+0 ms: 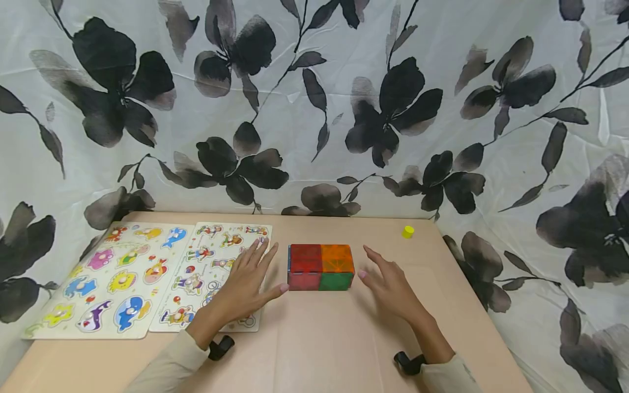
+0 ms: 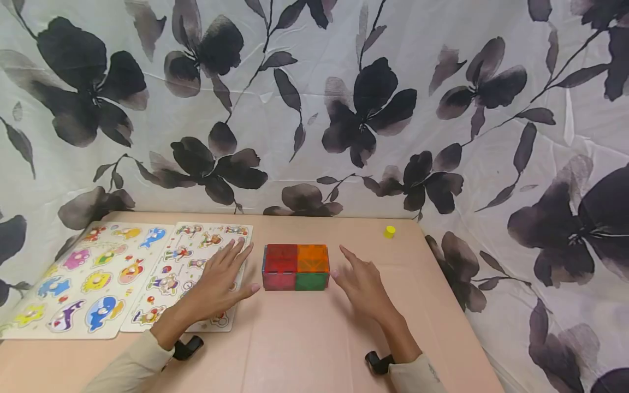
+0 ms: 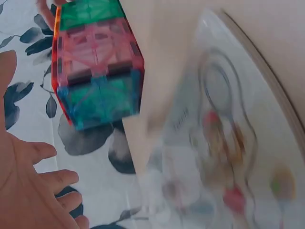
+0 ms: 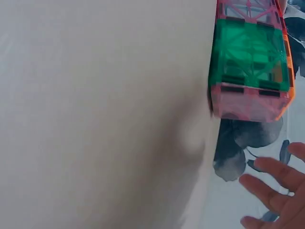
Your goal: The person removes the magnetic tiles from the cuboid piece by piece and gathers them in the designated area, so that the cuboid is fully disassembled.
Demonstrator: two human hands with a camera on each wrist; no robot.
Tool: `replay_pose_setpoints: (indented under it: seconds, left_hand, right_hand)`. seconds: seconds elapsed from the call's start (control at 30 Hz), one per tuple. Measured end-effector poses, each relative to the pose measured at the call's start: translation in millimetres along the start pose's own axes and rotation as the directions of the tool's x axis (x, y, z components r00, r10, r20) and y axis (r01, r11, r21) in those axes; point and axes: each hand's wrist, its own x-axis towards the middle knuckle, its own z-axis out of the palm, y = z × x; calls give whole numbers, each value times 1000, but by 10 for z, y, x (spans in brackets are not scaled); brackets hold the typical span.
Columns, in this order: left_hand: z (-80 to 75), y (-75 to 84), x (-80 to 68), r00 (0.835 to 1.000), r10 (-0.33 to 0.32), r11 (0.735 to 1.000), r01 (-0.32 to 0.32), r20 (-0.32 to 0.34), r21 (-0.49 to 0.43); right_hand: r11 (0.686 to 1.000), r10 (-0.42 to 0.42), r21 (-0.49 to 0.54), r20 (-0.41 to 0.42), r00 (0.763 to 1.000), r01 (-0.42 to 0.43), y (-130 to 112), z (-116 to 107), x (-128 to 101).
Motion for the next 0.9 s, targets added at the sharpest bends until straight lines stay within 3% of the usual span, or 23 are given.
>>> replay_pose_setpoints:
  seconds: [0.23,0.47,0.63,0.9]
  left_hand:
    - [135,45,157,1000,8,980,-5,16,-199]
    - [241,22,335,999,-6,912,23,41,-409]
    - [309,-7,408,999,10,865,8,34,-501]
    - [354,-64,441,999,40,822,-20,21,-569]
  right_hand:
    - [977,33,205,142,989,-62,60,66,94]
    - [934,-18,354,209,978,-58,120,88,253]
    - [918,-39,391,263,964,-69,160,92,333]
    - [905,-93,422,308,947,-49,203,49,409]
